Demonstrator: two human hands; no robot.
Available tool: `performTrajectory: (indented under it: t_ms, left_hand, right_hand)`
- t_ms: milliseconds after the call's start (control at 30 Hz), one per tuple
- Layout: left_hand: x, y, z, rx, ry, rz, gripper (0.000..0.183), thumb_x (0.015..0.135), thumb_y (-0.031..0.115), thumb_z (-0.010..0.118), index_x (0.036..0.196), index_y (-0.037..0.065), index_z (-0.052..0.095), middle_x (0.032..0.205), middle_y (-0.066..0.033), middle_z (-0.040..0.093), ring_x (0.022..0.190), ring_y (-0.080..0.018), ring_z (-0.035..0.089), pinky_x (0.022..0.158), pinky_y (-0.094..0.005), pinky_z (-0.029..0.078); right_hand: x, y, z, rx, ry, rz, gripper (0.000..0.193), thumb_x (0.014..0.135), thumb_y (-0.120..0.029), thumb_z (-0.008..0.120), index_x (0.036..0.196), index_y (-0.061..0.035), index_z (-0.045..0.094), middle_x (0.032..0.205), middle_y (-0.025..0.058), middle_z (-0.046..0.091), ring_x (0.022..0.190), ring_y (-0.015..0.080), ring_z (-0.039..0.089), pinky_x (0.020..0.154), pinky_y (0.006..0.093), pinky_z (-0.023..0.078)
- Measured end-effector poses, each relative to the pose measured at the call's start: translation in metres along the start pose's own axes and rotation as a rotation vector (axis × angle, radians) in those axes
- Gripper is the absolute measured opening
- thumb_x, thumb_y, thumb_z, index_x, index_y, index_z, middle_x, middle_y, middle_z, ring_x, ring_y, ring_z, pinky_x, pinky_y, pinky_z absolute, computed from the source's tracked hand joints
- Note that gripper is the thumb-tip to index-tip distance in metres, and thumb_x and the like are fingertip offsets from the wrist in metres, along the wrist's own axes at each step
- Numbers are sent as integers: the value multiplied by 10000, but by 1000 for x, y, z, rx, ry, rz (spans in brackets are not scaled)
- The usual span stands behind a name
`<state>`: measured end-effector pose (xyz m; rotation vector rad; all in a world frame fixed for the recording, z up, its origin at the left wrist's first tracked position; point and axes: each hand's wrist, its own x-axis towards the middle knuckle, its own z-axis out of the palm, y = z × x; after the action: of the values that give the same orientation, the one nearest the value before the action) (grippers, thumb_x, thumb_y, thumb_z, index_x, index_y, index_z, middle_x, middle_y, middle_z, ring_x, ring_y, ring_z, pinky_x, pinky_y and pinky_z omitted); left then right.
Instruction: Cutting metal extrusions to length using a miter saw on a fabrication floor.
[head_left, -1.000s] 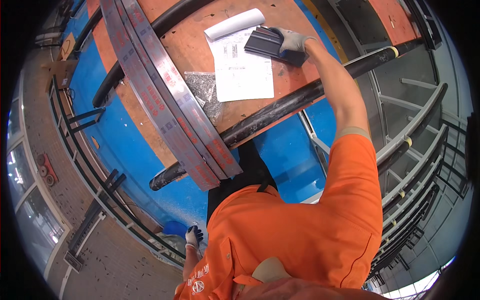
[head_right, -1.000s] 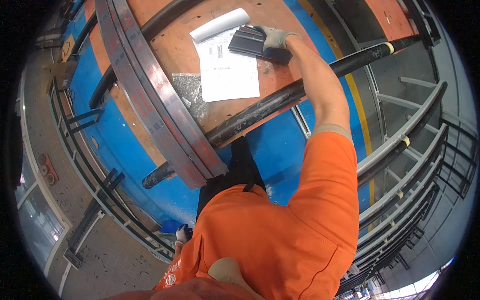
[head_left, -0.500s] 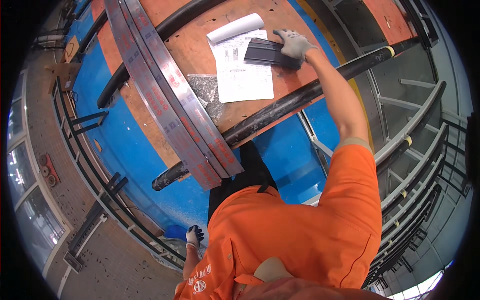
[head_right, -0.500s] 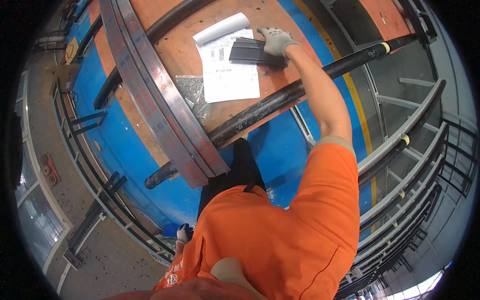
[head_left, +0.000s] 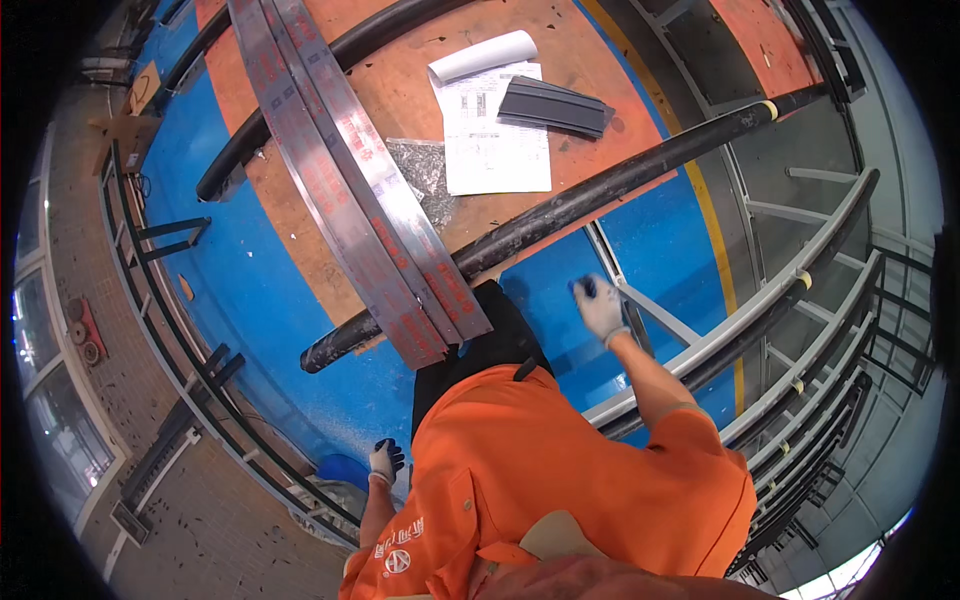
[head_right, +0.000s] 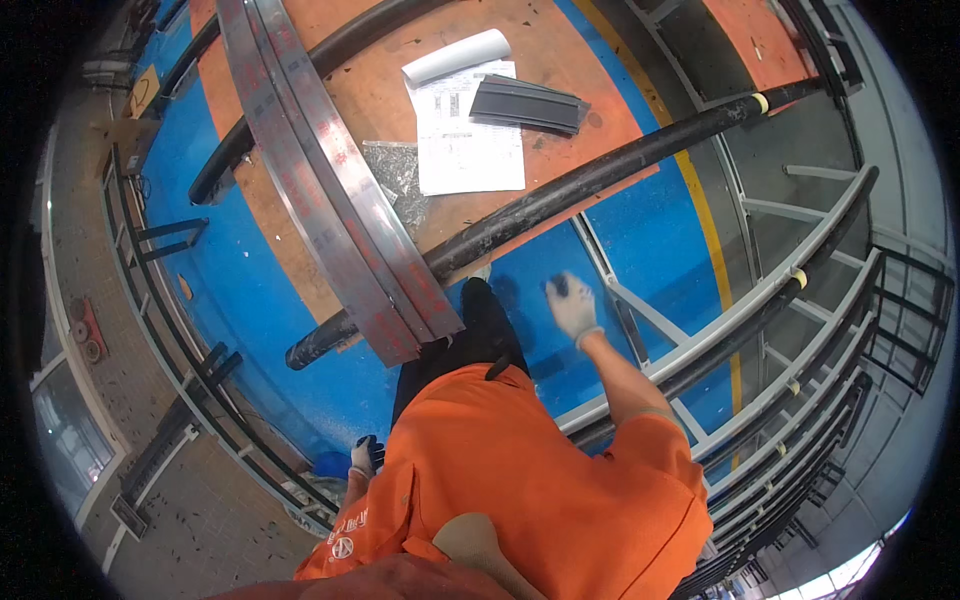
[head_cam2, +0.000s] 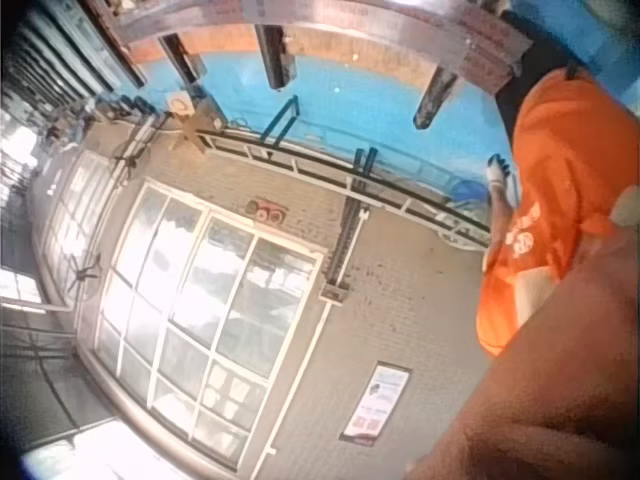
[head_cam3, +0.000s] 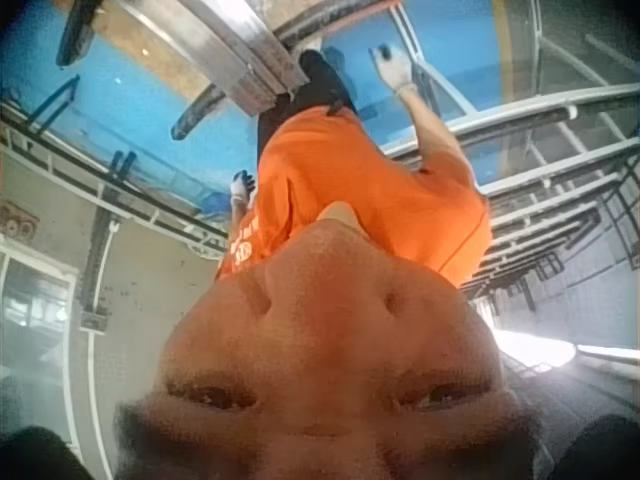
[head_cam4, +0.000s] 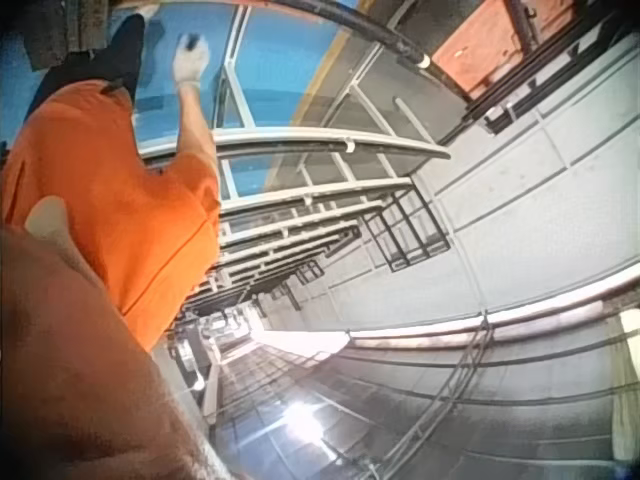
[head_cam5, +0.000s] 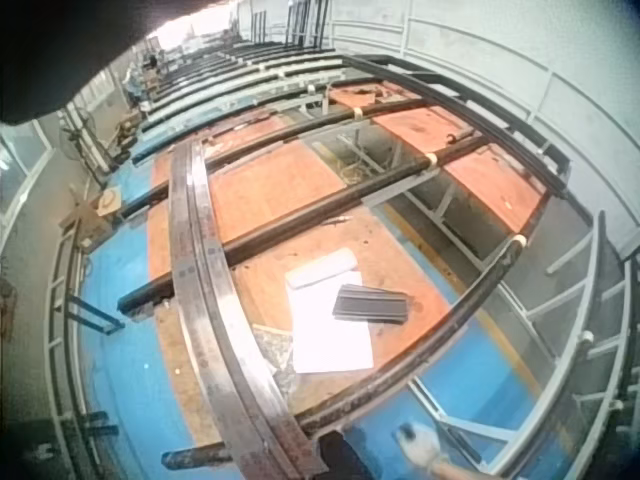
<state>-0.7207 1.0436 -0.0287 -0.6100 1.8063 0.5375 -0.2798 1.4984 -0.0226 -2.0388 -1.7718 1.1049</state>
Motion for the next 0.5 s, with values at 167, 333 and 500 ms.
performTrajectory:
  t_ms: [167, 333, 500]
  left_hand:
    - [-2, 0, -4, -17, 70, 43, 201, 929, 308, 565, 1052, 162, 628, 808, -77, 631, 617, -224, 598, 499, -348, 425]
    - [19, -23, -25, -36, 104, 95, 186, 896, 332, 587, 932, 154, 628, 717, -48, 591, 553, -191, 548, 458, -324, 397]
    - [26, -67, -38, -100, 119, 151, 251, 879, 352, 569, 800, 119, 622, 690, -23, 562, 553, -151, 502, 485, -314, 396]
  right_hand:
    - [-40, 54, 39, -97, -301, 167, 244, 846, -257, 639, 853, -17, 684, 769, 112, 700, 692, 294, 636, 692, 363, 517]
    - [-49, 105, 61, 116, -460, 335, 252, 863, -258, 592, 756, -42, 664, 625, 61, 617, 562, 216, 567, 572, 350, 467]
    - [-45, 156, 97, 101, -497, 301, 159, 860, -184, 603, 747, -73, 609, 563, 50, 559, 432, 164, 479, 407, 330, 413]
